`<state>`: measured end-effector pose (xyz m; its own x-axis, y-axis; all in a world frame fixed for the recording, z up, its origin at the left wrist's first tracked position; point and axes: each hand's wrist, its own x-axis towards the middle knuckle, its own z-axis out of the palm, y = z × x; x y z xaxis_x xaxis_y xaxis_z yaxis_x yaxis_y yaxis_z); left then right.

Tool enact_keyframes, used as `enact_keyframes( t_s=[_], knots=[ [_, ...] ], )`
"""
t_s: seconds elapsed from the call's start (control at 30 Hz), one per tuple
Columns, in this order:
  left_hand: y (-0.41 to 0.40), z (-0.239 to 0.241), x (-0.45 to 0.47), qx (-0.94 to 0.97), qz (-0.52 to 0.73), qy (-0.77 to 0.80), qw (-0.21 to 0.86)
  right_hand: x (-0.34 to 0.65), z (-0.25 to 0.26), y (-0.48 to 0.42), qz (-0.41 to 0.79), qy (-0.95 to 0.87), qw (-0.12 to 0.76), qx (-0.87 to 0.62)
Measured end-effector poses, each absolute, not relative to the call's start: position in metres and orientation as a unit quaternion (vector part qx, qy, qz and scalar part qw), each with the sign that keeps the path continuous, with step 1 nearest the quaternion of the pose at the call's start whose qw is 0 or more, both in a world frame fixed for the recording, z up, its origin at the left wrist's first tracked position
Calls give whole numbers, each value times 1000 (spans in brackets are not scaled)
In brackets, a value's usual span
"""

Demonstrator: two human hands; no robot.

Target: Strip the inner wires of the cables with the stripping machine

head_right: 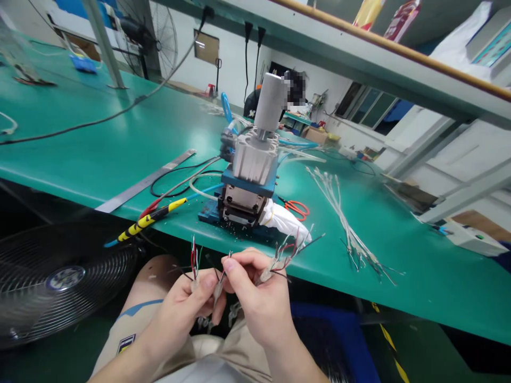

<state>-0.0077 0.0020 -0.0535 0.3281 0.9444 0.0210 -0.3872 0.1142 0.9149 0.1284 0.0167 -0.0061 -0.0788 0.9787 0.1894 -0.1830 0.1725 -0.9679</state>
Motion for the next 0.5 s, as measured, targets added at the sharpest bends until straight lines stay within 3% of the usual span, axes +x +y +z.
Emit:
enact_keyframes(
  t_s=[0.5],
  knots=[
    [4, -52, -11, 458, 468, 332, 679, 135, -12, 16, 475, -551, 543, -419]
  ],
)
